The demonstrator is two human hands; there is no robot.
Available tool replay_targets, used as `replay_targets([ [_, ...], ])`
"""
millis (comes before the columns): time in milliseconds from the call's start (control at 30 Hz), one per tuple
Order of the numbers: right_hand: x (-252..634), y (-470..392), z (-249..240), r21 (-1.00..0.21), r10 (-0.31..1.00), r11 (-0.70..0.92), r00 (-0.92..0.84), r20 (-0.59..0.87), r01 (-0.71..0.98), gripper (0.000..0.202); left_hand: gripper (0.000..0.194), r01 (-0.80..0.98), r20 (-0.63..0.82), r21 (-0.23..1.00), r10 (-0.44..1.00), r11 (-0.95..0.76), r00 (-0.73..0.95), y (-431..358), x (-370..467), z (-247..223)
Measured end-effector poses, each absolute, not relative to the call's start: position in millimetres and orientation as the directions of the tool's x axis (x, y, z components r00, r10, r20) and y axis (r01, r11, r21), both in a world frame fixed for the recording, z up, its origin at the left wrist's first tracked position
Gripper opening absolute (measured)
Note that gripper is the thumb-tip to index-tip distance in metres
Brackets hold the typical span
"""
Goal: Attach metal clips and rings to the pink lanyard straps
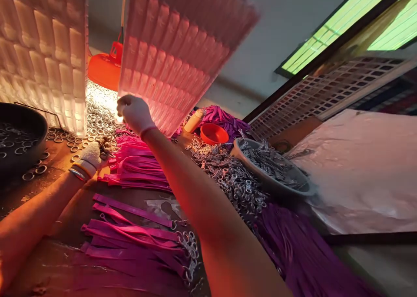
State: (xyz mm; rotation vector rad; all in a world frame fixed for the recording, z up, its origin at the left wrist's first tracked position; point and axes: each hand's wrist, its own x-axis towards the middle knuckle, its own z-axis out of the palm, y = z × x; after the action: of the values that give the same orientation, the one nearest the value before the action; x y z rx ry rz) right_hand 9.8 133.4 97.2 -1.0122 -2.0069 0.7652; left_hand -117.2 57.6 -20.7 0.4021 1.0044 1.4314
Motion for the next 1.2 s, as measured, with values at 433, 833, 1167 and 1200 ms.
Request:
replay_targets([
  [433, 82.8, 78.0, 15.0, -0.242, 0.773, 0.62, -0.526, 0.356, 0.747, 0.044, 0.023, -0.683, -0.378, 0.626, 0.913, 0.376, 0.157, 57.2, -91.4, -18.6],
  [833, 52.0, 75.2, -9.8, -0.744, 0.914, 0.399, -0.296, 0.277, 0.536, 0.017, 0.014, -0.65, -0.282, 0.689, 0.945, 0.321, 0.168, 51.0, -73.1, -23.0],
  [1167, 56.0, 66.1, 34.9, -0.139, 0.9, 0.436, -0.429, 0.074, 0.889, 0.026, 0.018, 0.003, 0.031, 0.999, 0.999, -0.031, 0.022, 48.9, -102.5, -11.1],
  [1200, 55.5, 65.0, 40.2, -0.081, 0.89, 0.456, -0.454, 0.043, 0.886, 0.026, 0.019, 0.127, 0.103, 0.986, 0.993, -0.109, 0.056, 48.4, -103.5, -9.2],
])
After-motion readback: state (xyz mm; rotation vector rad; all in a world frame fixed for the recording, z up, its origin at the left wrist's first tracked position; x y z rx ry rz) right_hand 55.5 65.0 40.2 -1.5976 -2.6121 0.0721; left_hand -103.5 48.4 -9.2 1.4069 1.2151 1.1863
